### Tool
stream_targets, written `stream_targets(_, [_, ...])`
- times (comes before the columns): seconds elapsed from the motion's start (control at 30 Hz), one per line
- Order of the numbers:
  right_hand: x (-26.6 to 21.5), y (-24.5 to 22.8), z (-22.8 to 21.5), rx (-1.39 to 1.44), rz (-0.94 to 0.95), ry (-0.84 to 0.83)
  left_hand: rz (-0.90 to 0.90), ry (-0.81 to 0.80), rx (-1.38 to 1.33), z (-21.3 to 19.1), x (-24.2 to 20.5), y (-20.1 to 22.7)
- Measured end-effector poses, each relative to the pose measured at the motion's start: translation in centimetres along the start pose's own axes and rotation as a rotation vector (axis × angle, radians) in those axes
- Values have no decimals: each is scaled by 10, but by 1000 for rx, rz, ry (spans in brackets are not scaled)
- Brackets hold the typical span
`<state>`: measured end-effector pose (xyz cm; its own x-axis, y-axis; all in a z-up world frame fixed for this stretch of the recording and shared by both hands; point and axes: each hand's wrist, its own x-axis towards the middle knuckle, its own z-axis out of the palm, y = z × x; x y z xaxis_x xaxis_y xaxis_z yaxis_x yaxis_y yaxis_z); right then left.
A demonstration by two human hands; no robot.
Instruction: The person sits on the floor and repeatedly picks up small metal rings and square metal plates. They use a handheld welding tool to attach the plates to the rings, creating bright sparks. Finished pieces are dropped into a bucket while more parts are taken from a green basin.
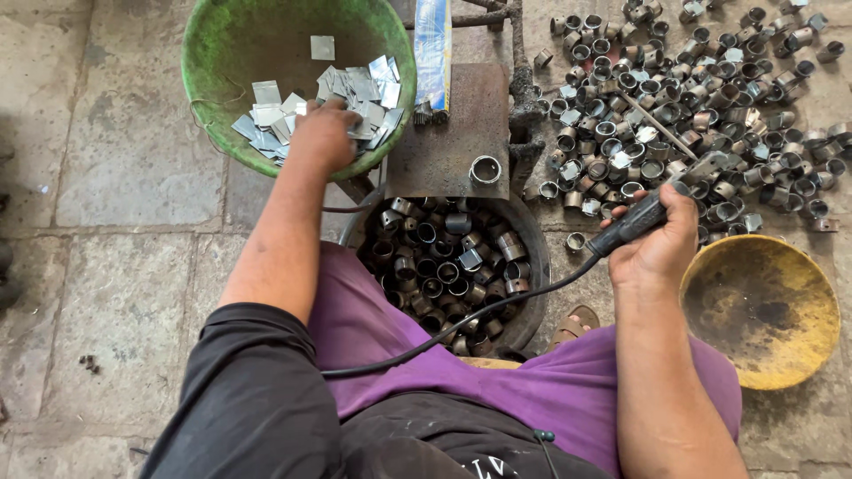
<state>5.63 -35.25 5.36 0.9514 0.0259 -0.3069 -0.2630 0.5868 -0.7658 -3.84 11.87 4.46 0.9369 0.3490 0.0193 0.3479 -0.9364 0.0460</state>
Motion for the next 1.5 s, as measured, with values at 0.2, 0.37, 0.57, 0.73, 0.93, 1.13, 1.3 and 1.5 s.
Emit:
stream_targets(0.2, [-1,9,9,-49,-29,26,13,88,-83,24,-2,-18])
stream_targets(0.37, [-7,12,10,-42,-52,-12,-23,127,-121,26,-3,-9])
stream_targets(0.57, [-7,9,6,-65,-46,-27,-113,316,-112,-15,-21,25])
stream_targets(0.73, [-5,16,13,-333,-79,-163,-227,-66,-681,-7,-36,120])
stream_targets(0.93, [-35,23,22,-1091,-422,-214,84,136,-540,34,-39,179])
stream_targets(1.13, [-45,21,33,-1226,-423,-241,54,94,-517,49,-31,176])
stream_targets(1.3, [-45,28,37,-1315,-516,-281,51,80,-531,53,-28,178])
stream_targets(1.5, [-47,36,37,-1373,-568,-334,101,125,-480,55,-27,179])
